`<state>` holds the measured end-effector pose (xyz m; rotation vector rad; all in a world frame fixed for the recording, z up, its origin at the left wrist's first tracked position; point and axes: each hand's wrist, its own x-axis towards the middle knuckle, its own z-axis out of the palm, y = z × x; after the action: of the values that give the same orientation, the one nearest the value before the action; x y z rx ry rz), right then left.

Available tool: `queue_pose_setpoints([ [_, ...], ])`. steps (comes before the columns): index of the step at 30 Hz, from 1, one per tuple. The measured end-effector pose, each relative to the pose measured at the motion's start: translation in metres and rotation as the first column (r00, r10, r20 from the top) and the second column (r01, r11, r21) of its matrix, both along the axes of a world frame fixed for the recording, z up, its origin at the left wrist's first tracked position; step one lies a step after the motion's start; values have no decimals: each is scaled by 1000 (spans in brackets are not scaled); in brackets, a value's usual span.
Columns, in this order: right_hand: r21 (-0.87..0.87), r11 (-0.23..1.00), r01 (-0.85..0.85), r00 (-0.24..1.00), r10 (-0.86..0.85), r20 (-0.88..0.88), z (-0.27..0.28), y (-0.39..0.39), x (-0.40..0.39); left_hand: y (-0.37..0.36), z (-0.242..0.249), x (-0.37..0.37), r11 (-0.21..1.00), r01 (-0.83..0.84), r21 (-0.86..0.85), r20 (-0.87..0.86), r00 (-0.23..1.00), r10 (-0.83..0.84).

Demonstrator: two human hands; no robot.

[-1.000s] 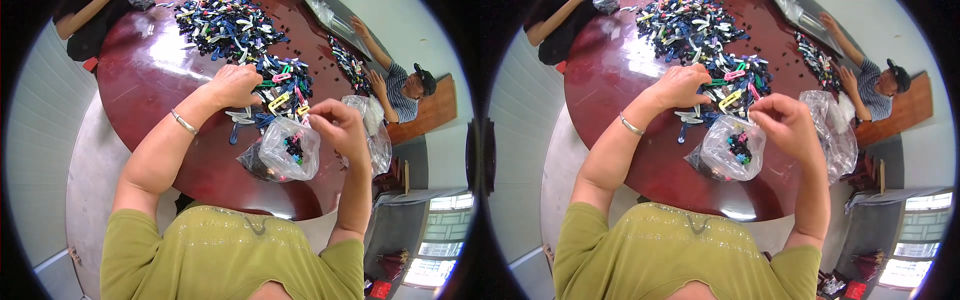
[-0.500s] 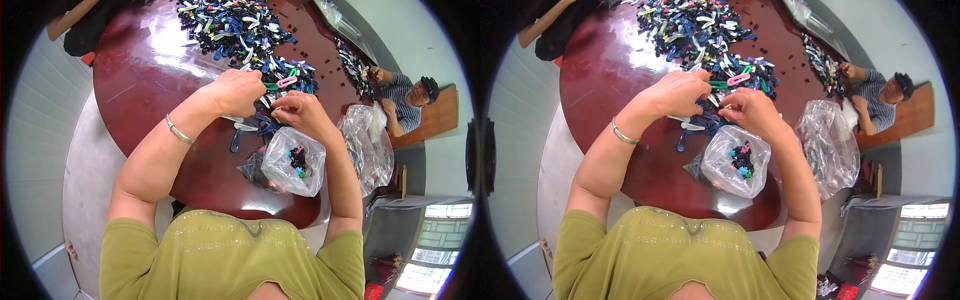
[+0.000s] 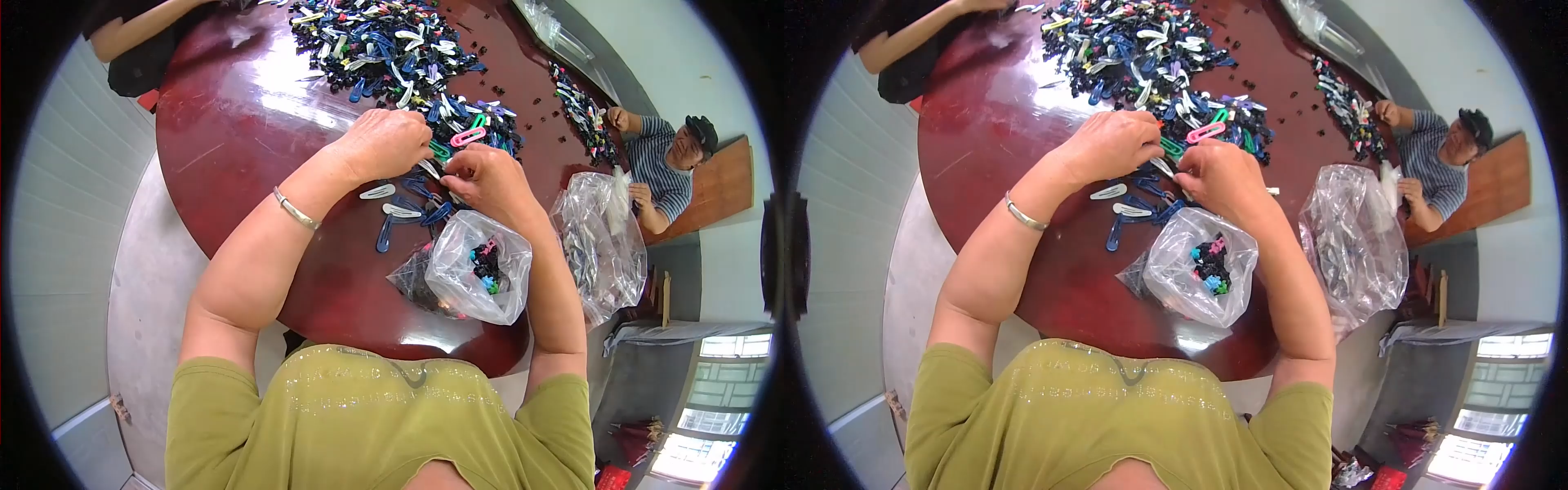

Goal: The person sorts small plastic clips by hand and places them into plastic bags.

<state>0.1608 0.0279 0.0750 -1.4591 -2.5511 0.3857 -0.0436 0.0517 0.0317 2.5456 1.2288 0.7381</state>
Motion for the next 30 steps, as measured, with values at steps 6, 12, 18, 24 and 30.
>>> queue_pose_setpoints([
  [6, -132, 989, 67, 949, -104, -299, 0, -4, 4, -3, -2, 5, 998, -54, 36, 15, 998, 54],
  [12, -452, 889, -79, 661, -293, -691, 27, -27, 36, -1, -5, 4, 998, -49, 50, -59, 997, 52],
  [18, -401, 862, -310, 715, -66, -695, 67, -59, 45, 2, -4, 1, 996, -93, 11, 11, 996, 93],
  [24, -250, 968, 16, 822, -155, -549, 18, -17, 25, 7, -1, -2, 988, -123, -89, 101, 986, 131],
  [30, 134, 991, 28, 987, -6, -158, -15, 23, -2, 10, 0, -3, 980, -169, -108, 139, 973, 183],
])
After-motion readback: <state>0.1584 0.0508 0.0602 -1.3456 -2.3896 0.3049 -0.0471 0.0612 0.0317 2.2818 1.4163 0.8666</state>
